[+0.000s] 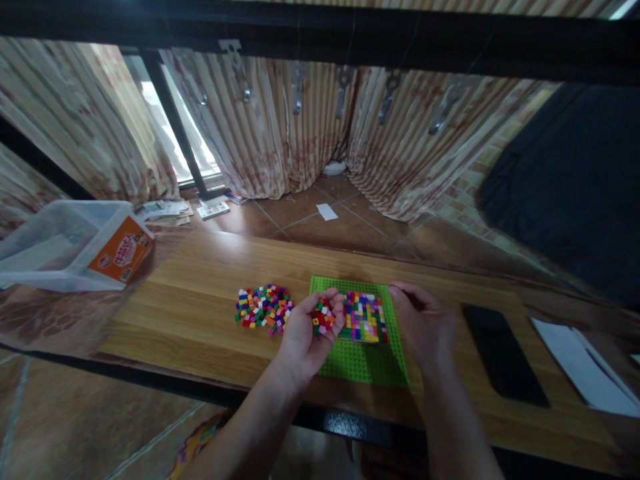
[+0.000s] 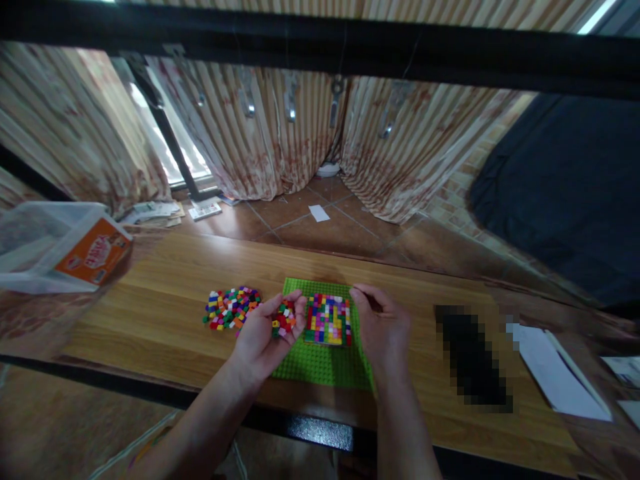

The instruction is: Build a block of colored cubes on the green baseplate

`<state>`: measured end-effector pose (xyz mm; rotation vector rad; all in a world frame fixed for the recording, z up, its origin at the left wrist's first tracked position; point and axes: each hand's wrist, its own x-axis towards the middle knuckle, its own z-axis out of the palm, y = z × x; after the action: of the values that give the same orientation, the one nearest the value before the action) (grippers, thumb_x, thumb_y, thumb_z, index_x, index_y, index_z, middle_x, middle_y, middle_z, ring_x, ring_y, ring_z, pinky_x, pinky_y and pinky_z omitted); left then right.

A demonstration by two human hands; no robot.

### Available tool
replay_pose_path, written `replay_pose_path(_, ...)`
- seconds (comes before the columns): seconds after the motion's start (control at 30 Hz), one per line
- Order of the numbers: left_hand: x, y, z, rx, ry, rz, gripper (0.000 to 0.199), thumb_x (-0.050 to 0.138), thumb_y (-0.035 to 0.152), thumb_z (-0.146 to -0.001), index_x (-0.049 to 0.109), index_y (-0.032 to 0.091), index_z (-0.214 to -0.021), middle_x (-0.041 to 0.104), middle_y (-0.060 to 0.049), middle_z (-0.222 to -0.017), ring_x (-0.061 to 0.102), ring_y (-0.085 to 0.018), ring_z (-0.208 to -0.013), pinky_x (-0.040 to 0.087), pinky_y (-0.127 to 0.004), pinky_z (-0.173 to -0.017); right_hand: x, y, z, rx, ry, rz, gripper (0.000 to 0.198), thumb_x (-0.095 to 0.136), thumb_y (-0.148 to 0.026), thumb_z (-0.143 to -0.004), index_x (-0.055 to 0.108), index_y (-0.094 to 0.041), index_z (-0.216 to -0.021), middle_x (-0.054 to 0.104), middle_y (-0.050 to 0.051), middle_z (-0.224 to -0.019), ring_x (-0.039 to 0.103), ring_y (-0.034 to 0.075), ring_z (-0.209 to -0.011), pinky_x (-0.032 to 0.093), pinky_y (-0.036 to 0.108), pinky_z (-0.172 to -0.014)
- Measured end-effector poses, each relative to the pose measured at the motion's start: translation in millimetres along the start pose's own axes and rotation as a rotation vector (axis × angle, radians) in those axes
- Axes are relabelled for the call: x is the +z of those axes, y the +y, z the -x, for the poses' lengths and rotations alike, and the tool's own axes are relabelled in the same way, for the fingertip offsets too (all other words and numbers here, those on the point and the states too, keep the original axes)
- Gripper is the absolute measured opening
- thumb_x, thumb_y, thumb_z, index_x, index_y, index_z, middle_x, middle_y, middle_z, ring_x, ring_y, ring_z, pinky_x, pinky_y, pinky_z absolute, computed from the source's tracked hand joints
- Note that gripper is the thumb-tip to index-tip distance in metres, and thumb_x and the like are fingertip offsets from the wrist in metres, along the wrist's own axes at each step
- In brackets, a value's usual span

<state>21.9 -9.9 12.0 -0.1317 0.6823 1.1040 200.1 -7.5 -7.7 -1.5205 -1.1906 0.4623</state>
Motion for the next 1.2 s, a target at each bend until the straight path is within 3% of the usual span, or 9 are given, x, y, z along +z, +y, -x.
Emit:
replay_pose_path(0.2,-2.3,2.3,-1.5,0.004,0.048,-0.072,0.019,0.048,0.015,-0.087,0.064,0.007,-0.079,0.060,-0.009,-0.072,0.057,-0.010,-0.059,0.051,-0.018,-0.052,-5.6,19.4,-8.1,0.149,-0.134,0.010,0.020,0.068,-0.038,-0.075,0.074,-0.020,-0.082,0.075,0.005,-0.084,0.069,0.023,-0.082,0.052,0.039,-0.080)
replay_pose_path(0.4,-2.6,0.4,-2.5,-0.002,0.044,-0.099,0.019,0.047,0.014,-0.087,0.063,0.006,-0.079,0.059,-0.009,-0.072,0.056,-0.009,-0.059,0.051,-0.017,-0.053,-3.2,17.1,-7.7,0.145,-0.257,0.100,0.018,0.066,-0.035,-0.076,0.075,-0.021,-0.084,0.076,0.005,-0.086,0.068,0.023,-0.084,0.049,0.039,-0.082)
replay_pose_path(0.67,-3.2,0.4,-3.1,0.003,0.048,-0.099,0.019,0.048,0.013,-0.087,0.063,0.006,-0.078,0.059,-0.009,-0.071,0.055,-0.008,-0.058,0.051,-0.017,-0.054,1.6,24.2,-12.9,0.073,-0.303,0.112,0.019,0.066,-0.038,-0.076,0.076,-0.021,-0.081,0.073,0.006,-0.088,0.066,0.022,-0.082,0.049,0.037,-0.078)
replay_pose_path(1.2,-2.8,-1.4,-3.7,0.004,0.053,-0.104,0.019,0.048,0.014,-0.087,0.063,0.007,-0.079,0.058,-0.008,-0.071,0.057,-0.009,-0.060,0.051,-0.017,-0.053,5.4,35.6,-16.9,0.380,-0.414,-0.276,0.031,0.080,-0.043,-0.061,0.076,-0.019,-0.080,0.075,0.004,-0.077,0.065,0.018,-0.068,0.051,0.035,-0.071)
